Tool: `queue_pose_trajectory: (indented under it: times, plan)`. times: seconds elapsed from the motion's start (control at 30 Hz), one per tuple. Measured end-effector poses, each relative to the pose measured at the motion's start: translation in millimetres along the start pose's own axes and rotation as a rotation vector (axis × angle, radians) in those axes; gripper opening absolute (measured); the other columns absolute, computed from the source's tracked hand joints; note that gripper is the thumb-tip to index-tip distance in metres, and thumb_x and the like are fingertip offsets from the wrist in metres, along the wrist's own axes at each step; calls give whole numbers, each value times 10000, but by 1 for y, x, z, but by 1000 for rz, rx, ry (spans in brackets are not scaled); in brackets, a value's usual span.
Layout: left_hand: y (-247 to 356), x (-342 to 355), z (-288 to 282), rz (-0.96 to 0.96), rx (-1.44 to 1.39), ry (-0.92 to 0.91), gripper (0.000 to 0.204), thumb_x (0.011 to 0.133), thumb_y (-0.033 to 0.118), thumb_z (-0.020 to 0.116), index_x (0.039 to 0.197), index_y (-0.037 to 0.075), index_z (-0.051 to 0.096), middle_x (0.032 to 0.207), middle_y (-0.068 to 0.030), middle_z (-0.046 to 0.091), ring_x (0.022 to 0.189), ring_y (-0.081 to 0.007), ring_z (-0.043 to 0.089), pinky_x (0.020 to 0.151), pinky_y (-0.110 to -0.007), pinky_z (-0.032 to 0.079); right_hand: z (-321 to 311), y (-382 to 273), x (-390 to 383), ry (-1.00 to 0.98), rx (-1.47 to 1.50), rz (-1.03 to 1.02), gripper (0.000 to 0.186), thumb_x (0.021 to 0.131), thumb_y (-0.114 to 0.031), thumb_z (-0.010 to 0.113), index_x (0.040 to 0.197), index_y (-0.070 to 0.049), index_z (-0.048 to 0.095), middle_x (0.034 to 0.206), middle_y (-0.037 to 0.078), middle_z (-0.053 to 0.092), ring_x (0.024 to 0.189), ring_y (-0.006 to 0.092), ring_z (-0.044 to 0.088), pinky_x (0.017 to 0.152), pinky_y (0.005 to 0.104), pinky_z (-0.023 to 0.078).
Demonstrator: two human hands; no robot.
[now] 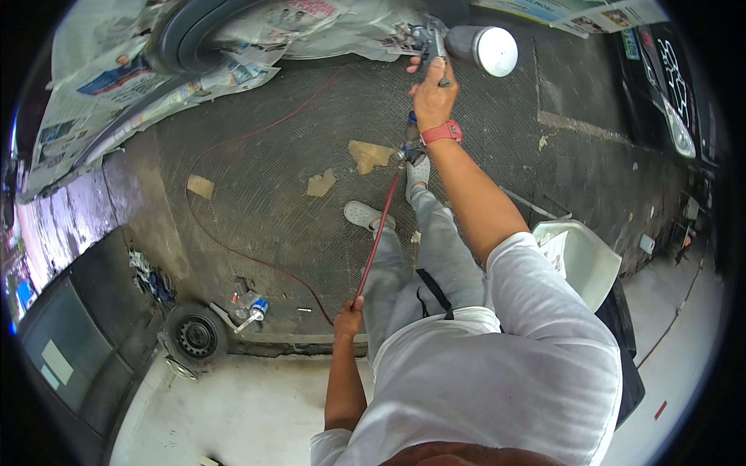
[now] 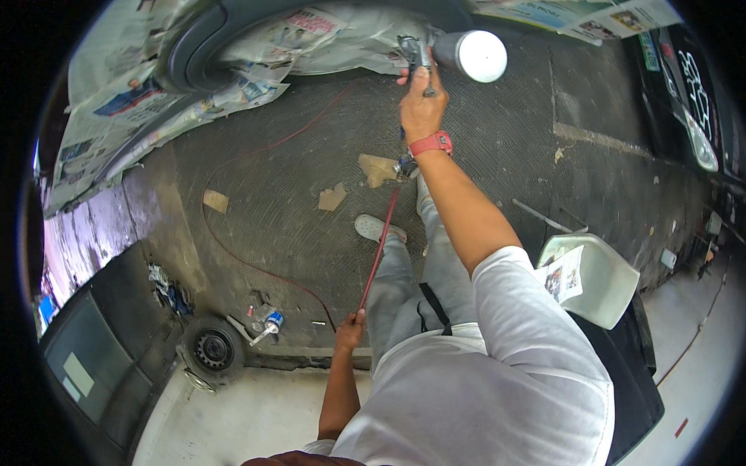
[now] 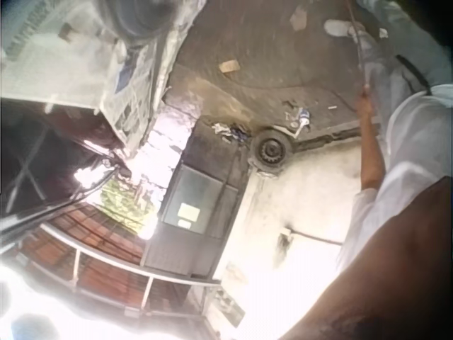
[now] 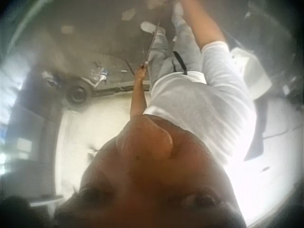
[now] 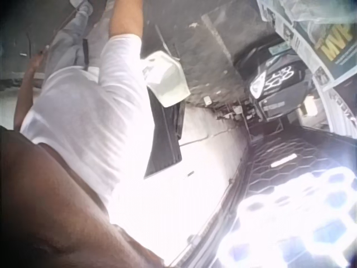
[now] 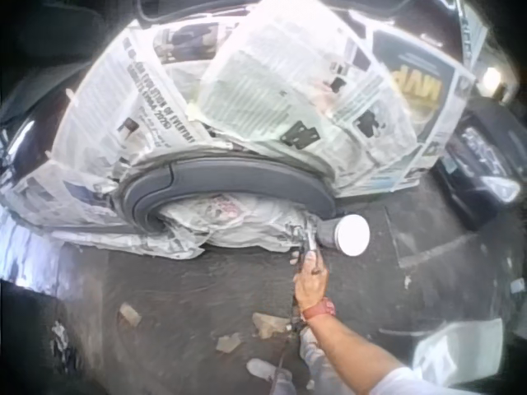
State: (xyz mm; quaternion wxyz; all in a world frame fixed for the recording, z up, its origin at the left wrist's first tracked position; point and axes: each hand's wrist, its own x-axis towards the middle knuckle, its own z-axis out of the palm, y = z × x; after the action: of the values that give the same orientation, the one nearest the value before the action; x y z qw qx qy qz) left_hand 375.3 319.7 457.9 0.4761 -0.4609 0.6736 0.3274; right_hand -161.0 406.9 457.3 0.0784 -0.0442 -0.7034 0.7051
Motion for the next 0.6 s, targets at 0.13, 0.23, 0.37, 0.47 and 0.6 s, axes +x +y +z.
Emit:
queue_pose_trajectory:
  times: [0.13, 0.23, 0.37, 0.47, 0.6]
  plan:
    - [9, 2, -12, -21, 57, -66, 698, 1011, 690, 425, 1280, 84, 643, 1323, -239, 654, 1265, -463, 587, 1054, -531, 454, -50, 12, 26, 111, -91, 75, 481, 1125, -374, 386, 1238, 28, 624, 1001, 129, 730, 818, 167, 714, 490, 285, 546]
    - [12, 1, -16, 2, 116, -49, 679, 1024, 672, 421, 1251, 75, 651, 1295, -244, 663, 1260, -462, 588, 1038, -535, 457, -75, 12, 44, 226, -144, 126, 500, 1129, -382, 370, 1188, 42, 628, 977, 135, 734, 799, 183, 721, 458, 305, 549]
    - [9, -3, -20, -18, 124, -55, 683, 1024, 665, 443, 1203, 41, 655, 1246, -258, 673, 1219, -468, 607, 1008, -529, 463, -90, -11, 53, 212, -82, 154, 523, 1132, -403, 355, 1202, 41, 623, 969, 135, 735, 805, 190, 723, 472, 301, 551]
    - [-1, -7, -17, -4, 159, -39, 685, 1017, 662, 472, 1176, 21, 655, 1209, -263, 680, 1180, -464, 625, 989, -519, 469, -87, -41, 52, 109, -13, 177, 533, 1132, -421, 350, 1233, 28, 620, 974, 134, 735, 815, 191, 724, 487, 295, 548]
    - [-22, -12, -6, 21, 150, -55, 672, 1008, 659, 501, 1169, 26, 659, 1143, -258, 696, 1148, -450, 641, 980, -507, 476, -75, -99, 45, -125, 81, 187, 558, 1127, -455, 347, 1278, 12, 611, 979, 133, 737, 840, 185, 722, 501, 284, 535]
